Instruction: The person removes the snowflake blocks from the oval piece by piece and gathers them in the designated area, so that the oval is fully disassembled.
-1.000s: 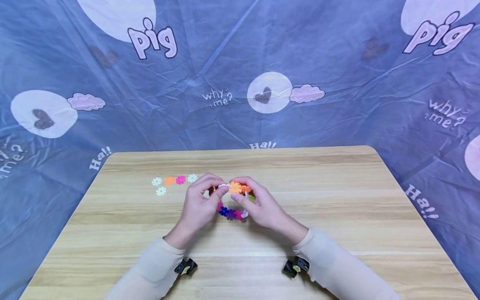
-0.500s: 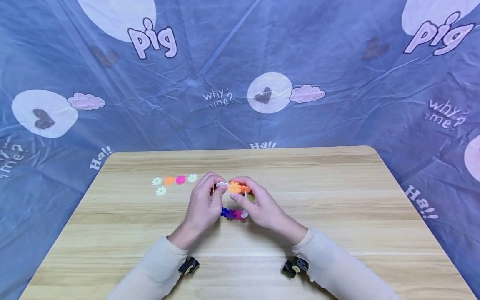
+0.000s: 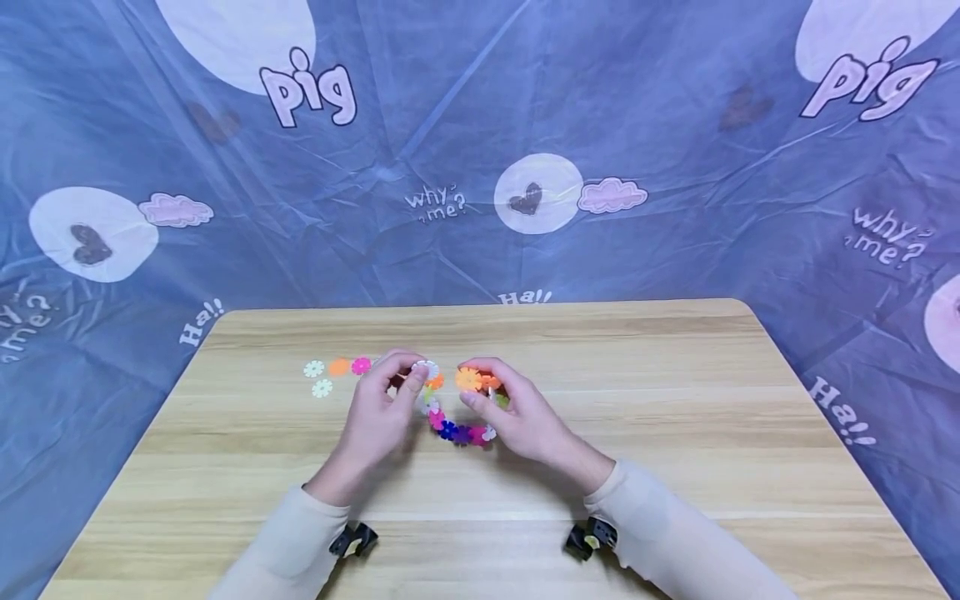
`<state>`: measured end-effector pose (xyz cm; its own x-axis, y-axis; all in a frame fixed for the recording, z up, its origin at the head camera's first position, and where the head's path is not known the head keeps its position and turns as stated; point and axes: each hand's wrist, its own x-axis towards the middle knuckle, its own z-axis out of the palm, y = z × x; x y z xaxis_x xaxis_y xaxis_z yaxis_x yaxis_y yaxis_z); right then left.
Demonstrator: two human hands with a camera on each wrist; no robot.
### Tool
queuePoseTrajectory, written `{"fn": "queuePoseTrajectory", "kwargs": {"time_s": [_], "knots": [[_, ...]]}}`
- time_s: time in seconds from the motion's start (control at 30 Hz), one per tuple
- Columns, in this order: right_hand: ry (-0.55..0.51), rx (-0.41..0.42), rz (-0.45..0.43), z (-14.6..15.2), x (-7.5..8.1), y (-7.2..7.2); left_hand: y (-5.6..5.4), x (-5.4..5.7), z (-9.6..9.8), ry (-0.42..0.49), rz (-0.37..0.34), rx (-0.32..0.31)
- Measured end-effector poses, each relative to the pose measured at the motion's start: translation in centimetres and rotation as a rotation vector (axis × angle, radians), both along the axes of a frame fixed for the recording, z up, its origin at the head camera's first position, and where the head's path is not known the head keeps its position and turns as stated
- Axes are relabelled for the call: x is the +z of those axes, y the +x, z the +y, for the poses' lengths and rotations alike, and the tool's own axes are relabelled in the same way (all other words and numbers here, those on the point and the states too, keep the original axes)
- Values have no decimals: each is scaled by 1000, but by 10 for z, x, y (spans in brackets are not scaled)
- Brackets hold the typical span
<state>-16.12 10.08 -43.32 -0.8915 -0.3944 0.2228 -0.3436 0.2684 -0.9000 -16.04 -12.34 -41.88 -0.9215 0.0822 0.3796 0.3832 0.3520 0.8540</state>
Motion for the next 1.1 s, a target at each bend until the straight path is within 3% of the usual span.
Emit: {"fn": "queuePoseTrajectory", "kwargs": {"time_s": [0.23,0.5,0.67,0.83,1.1], "knots": [[9,0,-13,0,0,0,-3,-2,-18,-50,-45,91],[4,0,-16,1,0,2,-5,-3,-38,-212,-60,135],[6,-1,-19,1,-1,3,-7,-3,-51,-296,-144,165],[9,-7,-19,1,-1,4,-10,-3,-64,-307,-239,186],[2,-4,-22,1,0,5,-13,-5,-80,-341,-293,173]]}}
